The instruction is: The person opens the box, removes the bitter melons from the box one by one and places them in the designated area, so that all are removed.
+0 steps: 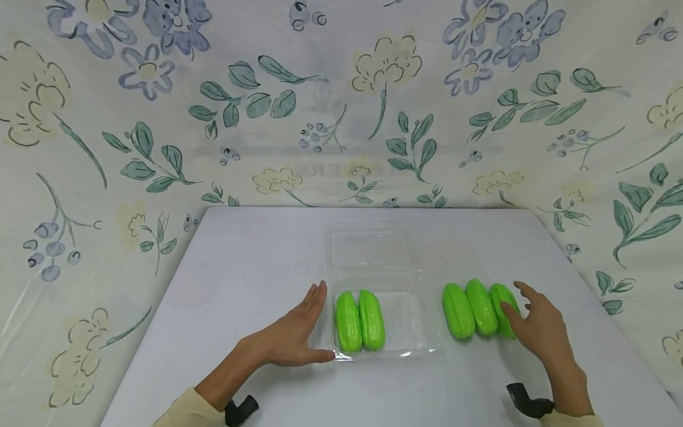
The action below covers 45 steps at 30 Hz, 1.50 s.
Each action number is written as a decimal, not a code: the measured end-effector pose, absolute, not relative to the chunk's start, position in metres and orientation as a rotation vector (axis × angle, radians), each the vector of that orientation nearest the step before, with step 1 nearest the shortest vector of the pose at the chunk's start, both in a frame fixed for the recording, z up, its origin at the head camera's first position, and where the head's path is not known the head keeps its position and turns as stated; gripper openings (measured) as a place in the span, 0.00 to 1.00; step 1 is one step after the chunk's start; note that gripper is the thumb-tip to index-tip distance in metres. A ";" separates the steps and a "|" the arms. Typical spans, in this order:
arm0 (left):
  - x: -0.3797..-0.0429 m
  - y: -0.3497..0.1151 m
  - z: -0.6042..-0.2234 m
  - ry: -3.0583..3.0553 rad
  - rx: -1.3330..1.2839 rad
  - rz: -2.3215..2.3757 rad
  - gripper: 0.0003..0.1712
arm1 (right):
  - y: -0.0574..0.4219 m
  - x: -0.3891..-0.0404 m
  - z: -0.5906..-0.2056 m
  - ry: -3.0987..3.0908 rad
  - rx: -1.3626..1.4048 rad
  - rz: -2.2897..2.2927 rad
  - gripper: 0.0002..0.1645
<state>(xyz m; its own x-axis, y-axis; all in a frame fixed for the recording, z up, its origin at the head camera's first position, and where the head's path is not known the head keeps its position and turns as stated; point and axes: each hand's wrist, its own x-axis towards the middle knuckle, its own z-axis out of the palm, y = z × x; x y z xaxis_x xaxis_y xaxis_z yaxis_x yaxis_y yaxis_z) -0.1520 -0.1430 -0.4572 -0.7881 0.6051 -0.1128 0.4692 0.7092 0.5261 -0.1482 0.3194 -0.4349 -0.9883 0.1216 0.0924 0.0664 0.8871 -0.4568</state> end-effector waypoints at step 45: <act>-0.150 -0.146 -0.457 2.632 0.814 0.711 0.68 | 0.168 -0.144 -0.436 -2.782 0.466 1.025 0.32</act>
